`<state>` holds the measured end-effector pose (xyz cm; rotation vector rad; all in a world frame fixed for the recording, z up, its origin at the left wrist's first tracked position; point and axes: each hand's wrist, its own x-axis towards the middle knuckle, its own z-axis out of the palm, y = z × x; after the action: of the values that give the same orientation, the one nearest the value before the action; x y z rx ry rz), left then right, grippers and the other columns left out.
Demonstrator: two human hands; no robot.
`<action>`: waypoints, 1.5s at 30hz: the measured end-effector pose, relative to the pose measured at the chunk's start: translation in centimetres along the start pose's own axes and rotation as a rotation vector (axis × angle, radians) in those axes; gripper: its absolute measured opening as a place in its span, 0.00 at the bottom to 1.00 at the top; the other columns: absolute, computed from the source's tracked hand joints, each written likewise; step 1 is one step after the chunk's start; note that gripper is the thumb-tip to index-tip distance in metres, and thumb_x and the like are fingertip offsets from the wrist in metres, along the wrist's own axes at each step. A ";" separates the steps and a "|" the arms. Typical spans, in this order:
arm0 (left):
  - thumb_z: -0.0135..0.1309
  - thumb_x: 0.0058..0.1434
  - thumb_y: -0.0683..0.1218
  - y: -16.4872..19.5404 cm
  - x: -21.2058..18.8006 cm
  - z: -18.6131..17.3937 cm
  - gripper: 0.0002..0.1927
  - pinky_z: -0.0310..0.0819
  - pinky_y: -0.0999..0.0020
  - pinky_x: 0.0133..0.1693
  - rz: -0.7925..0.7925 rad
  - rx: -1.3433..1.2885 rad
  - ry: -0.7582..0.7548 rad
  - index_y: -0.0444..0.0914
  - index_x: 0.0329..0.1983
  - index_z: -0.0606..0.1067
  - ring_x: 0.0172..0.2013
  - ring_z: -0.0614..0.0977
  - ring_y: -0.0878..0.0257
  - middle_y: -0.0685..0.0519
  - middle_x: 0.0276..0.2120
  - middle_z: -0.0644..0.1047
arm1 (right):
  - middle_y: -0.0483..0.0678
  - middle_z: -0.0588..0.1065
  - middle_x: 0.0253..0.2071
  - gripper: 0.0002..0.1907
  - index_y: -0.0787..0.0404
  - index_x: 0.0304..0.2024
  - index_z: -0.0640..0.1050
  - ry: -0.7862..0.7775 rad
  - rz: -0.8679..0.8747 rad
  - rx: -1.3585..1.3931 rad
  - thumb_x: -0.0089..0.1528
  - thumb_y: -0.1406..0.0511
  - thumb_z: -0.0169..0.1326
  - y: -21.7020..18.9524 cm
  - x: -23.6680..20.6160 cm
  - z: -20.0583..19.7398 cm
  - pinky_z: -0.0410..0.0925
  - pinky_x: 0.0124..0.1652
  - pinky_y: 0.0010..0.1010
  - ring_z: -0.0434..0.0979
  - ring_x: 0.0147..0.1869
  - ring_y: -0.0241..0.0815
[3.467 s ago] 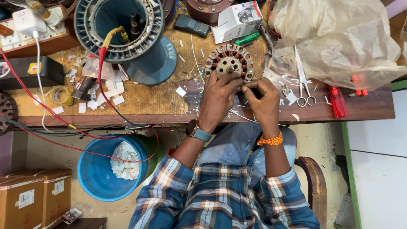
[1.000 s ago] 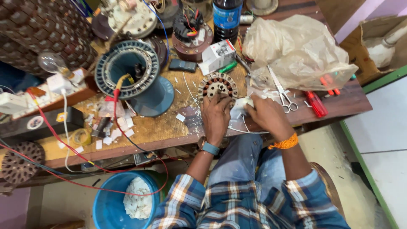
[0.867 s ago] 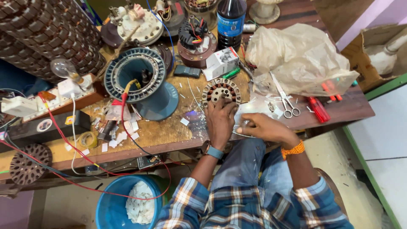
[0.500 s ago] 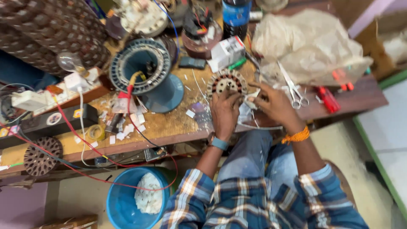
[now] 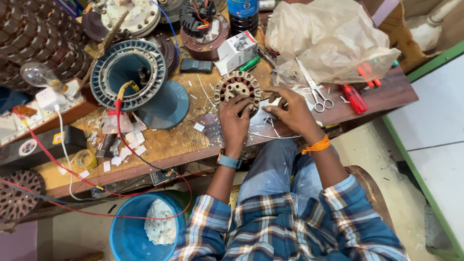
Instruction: The person inserts small white insulating pieces into the slots of a circular stator core. They use scissors to trim the pieces and tweezers to adjust them within the slots. The person repeatedly handles the stator, placing it on the table and picking it up to continue the assembly.
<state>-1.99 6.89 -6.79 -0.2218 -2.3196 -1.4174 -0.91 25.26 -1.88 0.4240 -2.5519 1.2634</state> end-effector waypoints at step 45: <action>0.64 0.56 0.42 2.5 -1.9 -0.7 0.09 0.63 0.56 0.53 0.040 0.277 -0.037 0.42 0.41 0.84 0.48 0.72 0.54 0.54 0.49 0.80 | 0.43 0.67 0.22 0.24 0.53 0.63 0.74 -0.534 0.335 0.689 0.64 0.58 0.57 0.8 -4.2 -0.8 0.60 0.27 0.24 0.66 0.25 0.30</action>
<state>0.78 7.61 -5.35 -0.2128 -2.4931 -1.0650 2.76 26.94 -3.52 0.5327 -2.5802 2.4550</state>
